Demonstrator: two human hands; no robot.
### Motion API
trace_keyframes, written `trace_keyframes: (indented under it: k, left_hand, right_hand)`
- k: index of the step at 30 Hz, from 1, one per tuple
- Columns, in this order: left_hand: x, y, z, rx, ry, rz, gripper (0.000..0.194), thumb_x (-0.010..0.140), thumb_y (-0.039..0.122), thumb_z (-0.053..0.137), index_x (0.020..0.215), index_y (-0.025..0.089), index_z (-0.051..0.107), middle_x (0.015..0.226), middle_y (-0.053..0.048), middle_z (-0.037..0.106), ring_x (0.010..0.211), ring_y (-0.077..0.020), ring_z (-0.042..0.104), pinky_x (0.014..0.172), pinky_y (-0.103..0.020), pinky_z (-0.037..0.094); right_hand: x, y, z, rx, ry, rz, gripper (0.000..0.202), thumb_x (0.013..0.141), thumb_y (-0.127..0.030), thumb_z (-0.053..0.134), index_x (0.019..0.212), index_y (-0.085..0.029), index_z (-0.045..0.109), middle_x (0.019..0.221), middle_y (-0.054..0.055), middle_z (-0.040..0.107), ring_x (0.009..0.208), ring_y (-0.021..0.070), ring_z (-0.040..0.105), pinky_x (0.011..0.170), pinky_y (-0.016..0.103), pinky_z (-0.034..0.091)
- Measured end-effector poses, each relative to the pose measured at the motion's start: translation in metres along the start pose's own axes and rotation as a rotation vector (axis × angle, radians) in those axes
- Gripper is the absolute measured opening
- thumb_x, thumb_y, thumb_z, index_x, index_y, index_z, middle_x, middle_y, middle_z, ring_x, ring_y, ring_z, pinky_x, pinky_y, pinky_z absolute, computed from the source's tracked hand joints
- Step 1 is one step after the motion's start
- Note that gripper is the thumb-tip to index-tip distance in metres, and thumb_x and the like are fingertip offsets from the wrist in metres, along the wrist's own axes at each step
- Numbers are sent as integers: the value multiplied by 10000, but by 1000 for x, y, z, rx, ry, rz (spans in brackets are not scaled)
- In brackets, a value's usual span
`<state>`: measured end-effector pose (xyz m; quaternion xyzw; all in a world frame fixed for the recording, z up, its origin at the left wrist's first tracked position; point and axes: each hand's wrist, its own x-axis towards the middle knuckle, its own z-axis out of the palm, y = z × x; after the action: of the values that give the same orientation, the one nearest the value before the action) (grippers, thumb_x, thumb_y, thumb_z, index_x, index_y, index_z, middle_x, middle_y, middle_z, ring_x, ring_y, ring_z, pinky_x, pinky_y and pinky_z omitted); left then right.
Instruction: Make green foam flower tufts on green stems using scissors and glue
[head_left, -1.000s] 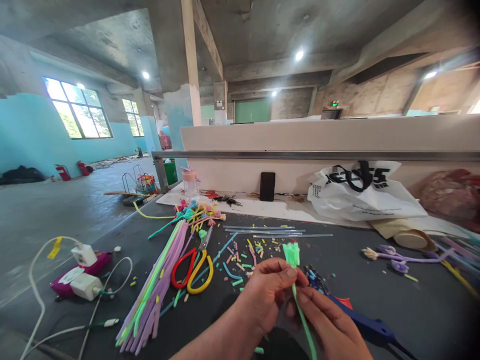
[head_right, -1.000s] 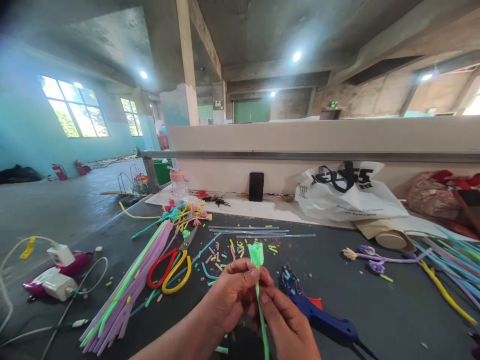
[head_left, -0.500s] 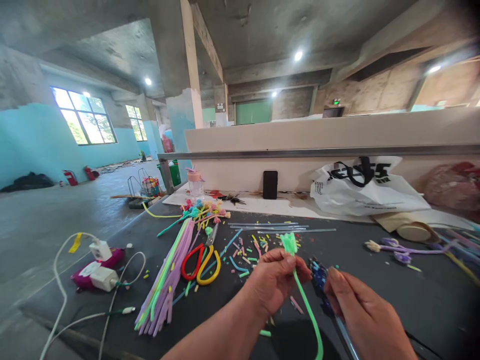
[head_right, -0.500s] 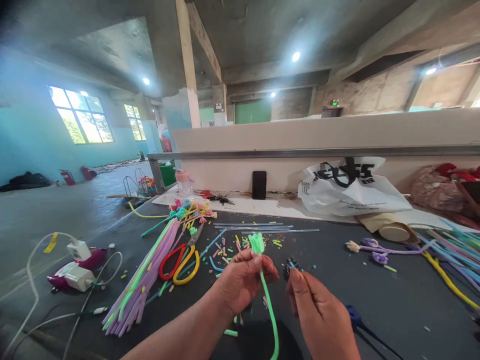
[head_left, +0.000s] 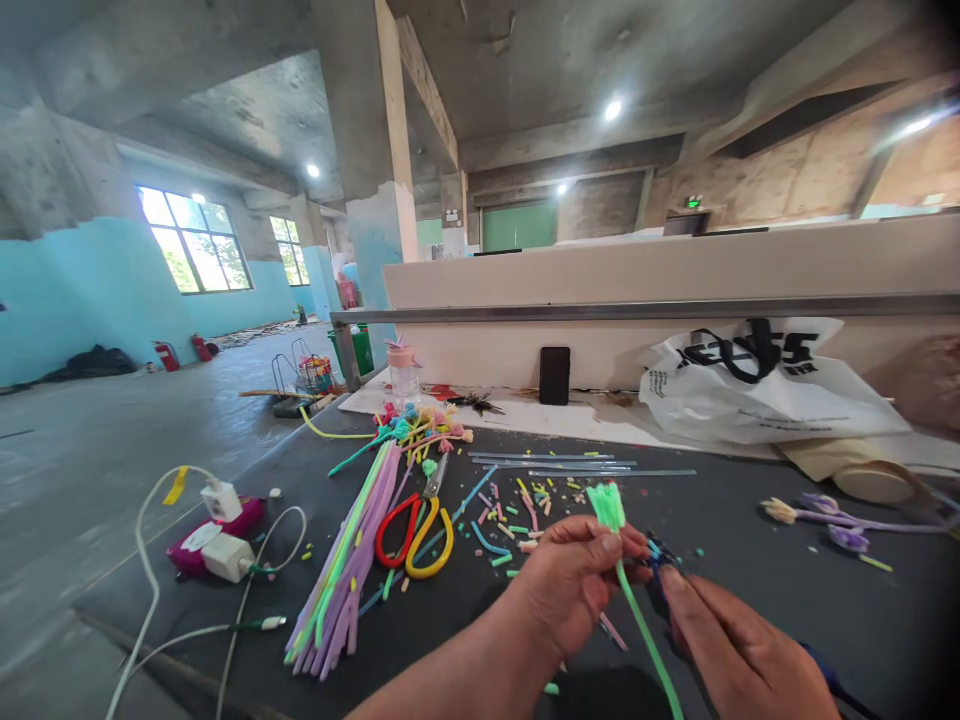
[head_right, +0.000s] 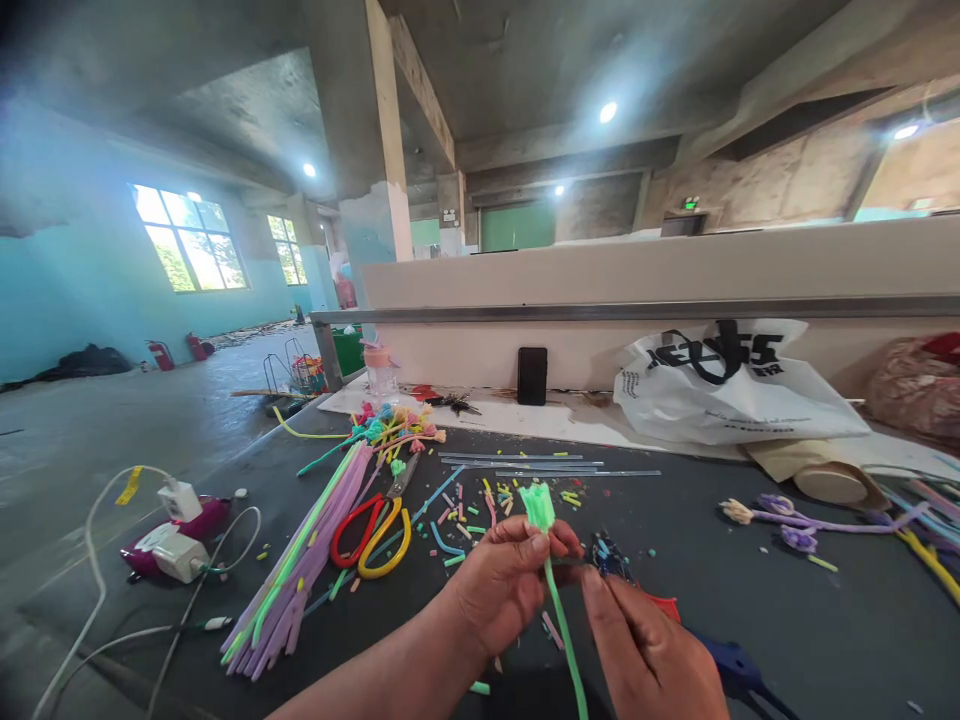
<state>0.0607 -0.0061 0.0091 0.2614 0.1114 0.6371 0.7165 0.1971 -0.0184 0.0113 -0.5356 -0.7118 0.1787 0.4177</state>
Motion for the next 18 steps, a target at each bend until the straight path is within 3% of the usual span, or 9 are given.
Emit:
trace_keyframes:
  k: [4,7,9,13,18]
  left_hand:
    - [1,-2,-2,11,38,15,124,605,145,758,615,111,638,768,-71,668,734,-156,614,713,-290,476]
    - [0,-2,-2,46,66,-21,121,637,174,737,675,120,636,746,-31,659,639,-131,616,650,-274,491]
    - [-1,-4,-1,113,48,-63,130,670,213,713,690,124,620,707,-19,642,572,-121,598,548,-255,485]
    - [-6,-9,1,303,32,-99,167,686,270,693,704,136,594,645,-3,608,494,-107,556,426,-223,449]
    - [-11,-16,1,424,-10,-50,186,690,304,688,699,147,589,594,18,581,497,-100,540,453,-222,456]
  right_hand:
    - [4,2,-3,35,78,14,370,776,-489,443,520,-223,474,473,-18,479,458,147,466,445,232,383]
    - [7,4,-6,129,160,-42,223,760,-412,513,744,-208,599,699,23,632,652,185,588,620,259,459]
    - [7,5,-8,180,193,-60,216,770,-381,533,857,-199,611,832,52,656,770,202,608,723,290,464]
    - [2,6,-13,277,171,-70,229,797,-370,538,930,-199,610,896,72,657,814,213,609,754,326,465]
    - [-4,-4,-18,422,122,-95,272,770,-373,579,986,-209,608,967,73,646,865,222,596,758,339,470]
